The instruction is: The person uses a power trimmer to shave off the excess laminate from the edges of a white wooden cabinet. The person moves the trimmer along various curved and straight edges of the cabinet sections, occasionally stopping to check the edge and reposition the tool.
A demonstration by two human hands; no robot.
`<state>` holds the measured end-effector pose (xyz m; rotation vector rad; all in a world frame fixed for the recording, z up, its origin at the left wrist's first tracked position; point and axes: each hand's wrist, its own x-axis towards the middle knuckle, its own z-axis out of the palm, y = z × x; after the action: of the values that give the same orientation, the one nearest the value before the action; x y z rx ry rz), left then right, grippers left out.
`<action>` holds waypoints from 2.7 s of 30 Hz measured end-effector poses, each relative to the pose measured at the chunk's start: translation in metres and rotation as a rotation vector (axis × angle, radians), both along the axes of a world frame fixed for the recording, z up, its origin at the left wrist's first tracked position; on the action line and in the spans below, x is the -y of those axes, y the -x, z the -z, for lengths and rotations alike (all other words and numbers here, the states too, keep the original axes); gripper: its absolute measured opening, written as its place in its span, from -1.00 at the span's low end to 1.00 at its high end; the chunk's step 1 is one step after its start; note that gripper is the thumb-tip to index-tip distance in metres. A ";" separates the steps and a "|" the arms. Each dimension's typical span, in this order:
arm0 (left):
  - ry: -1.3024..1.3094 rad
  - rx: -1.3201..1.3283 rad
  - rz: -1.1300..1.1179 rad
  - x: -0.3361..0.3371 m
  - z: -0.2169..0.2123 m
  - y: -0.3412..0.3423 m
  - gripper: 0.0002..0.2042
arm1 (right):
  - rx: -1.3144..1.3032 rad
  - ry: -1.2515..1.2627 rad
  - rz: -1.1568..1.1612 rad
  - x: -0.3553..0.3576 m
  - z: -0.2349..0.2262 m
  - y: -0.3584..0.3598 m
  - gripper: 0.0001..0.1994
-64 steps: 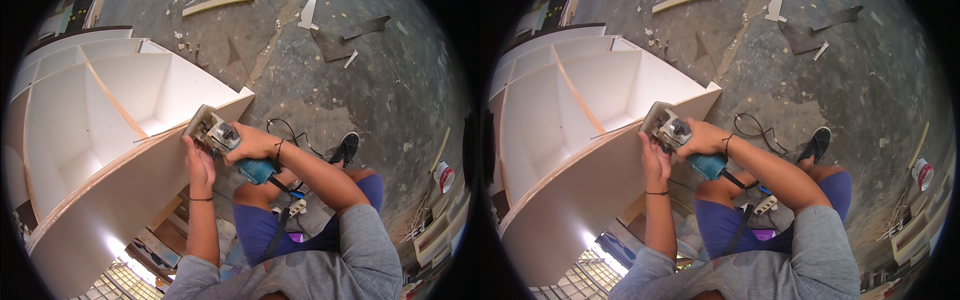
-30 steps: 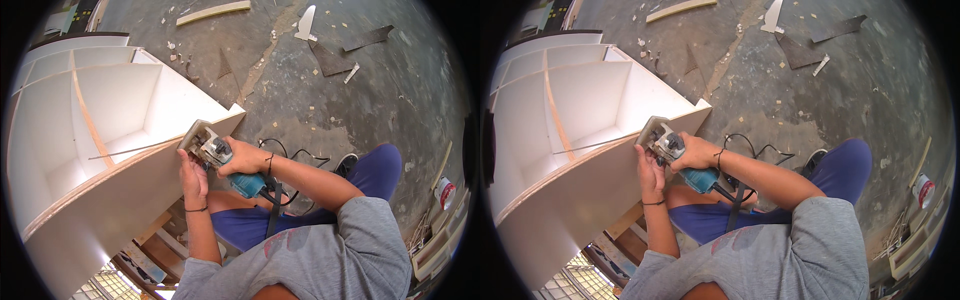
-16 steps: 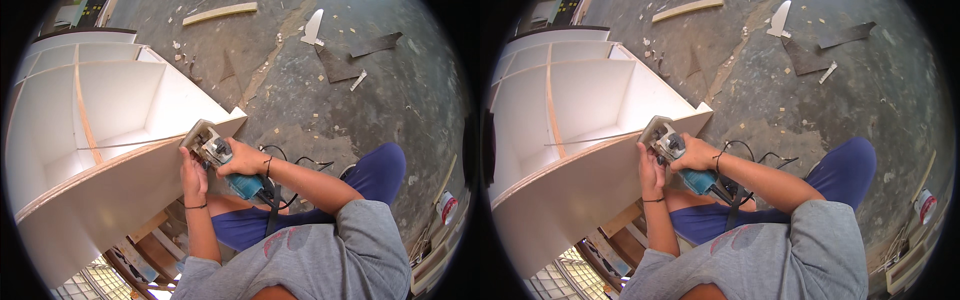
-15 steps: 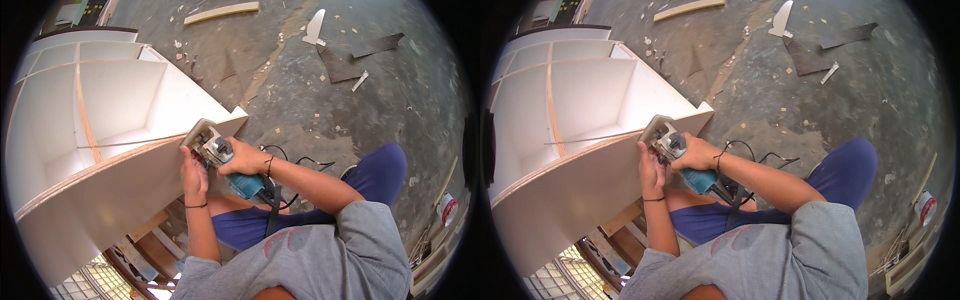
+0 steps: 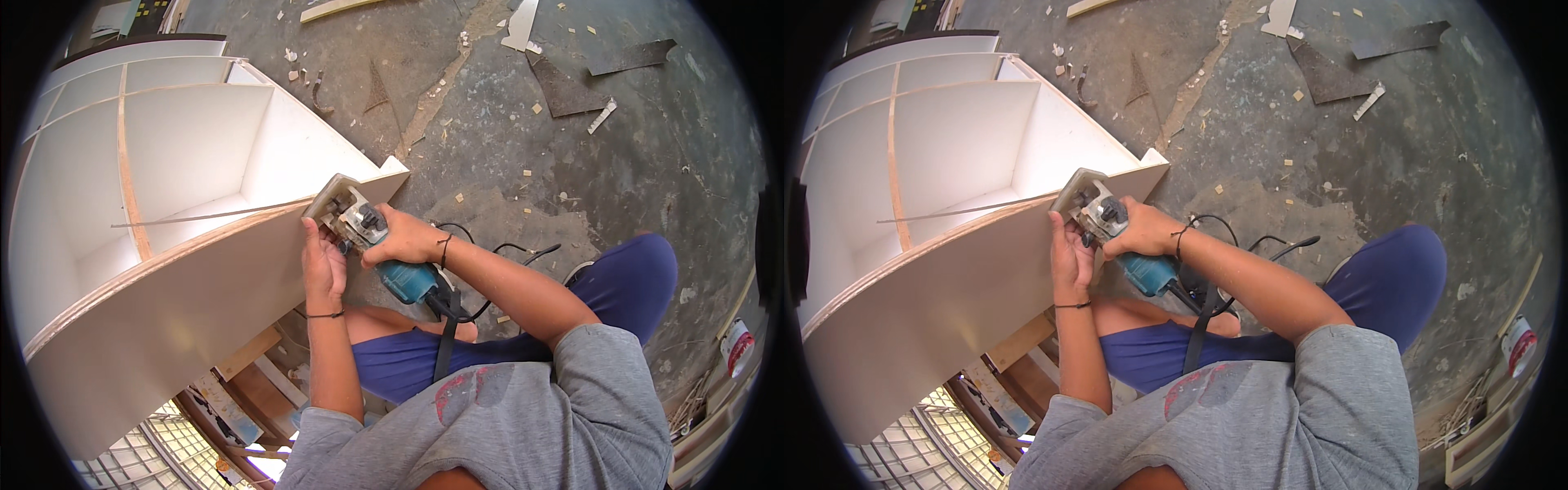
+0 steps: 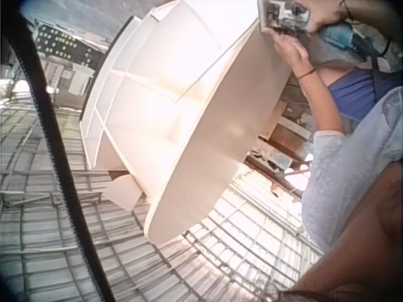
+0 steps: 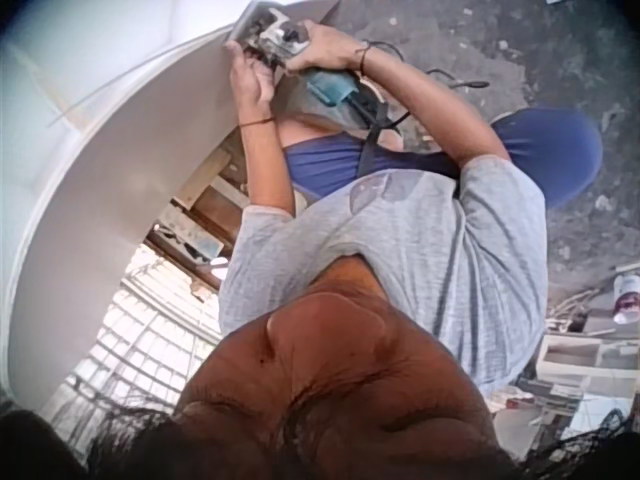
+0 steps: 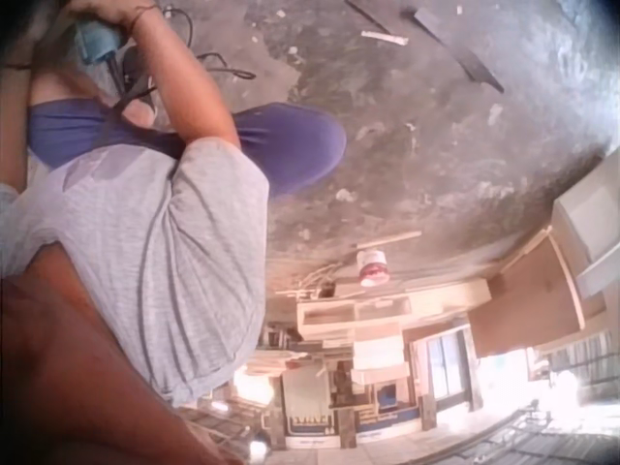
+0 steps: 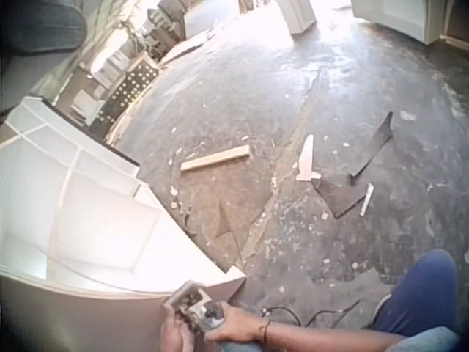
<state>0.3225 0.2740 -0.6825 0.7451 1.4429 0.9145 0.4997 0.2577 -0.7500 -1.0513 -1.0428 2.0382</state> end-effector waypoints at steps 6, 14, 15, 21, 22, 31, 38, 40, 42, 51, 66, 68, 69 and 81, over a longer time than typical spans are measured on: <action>0.044 0.045 -0.036 -0.002 0.017 0.002 -0.36 | 0.007 0.012 -0.013 -0.001 0.014 -0.004 0.02; 0.039 0.028 -0.040 0.000 0.033 -0.004 -0.33 | 0.021 -0.008 0.015 0.000 0.034 -0.003 0.05; 0.036 0.027 -0.034 0.000 0.035 -0.004 -0.32 | 0.019 -0.011 0.023 0.001 0.037 -0.002 0.05; 0.051 0.019 -0.028 0.000 0.052 -0.003 -0.30 | 0.006 0.002 0.021 0.001 0.054 -0.002 0.05; 0.054 0.022 -0.022 -0.001 0.055 -0.003 -0.30 | 0.010 0.003 0.019 0.001 0.058 -0.002 0.03; 0.075 0.012 0.018 -0.003 0.084 0.000 -0.34 | 0.030 -0.018 0.004 -0.001 0.086 -0.003 -0.01; 0.067 0.042 0.022 -0.003 0.100 -0.009 -0.36 | 0.039 -0.013 0.007 0.000 0.104 -0.008 0.00; 0.068 0.047 0.022 -0.003 0.103 -0.010 -0.36 | 0.031 -0.002 0.006 -0.001 0.106 -0.010 0.01; 0.067 0.053 0.029 -0.003 0.107 -0.010 -0.35 | 0.026 0.010 0.007 -0.001 0.109 -0.011 0.01; 0.079 0.058 0.050 -0.005 0.126 -0.008 -0.35 | -0.034 0.027 0.021 -0.002 0.128 -0.011 -0.05; 0.146 0.054 0.019 -0.008 0.151 -0.009 -0.29 | 0.002 0.079 0.001 -0.005 0.153 -0.014 -0.06; 0.161 0.050 0.021 -0.008 0.154 -0.008 -0.28 | -0.012 0.094 -0.019 -0.006 0.157 -0.014 -0.05; 0.169 0.048 0.023 -0.008 0.155 -0.009 -0.28 | -0.019 0.102 -0.029 -0.006 0.158 -0.015 -0.05; 0.225 0.054 -0.036 -0.010 0.182 -0.005 -0.32 | 0.118 0.070 -0.017 -0.007 0.188 -0.010 -0.05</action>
<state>0.3271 0.2844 -0.8647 0.5248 1.4864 0.7780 0.5095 0.2651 -0.9377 -1.2158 -1.0485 2.0601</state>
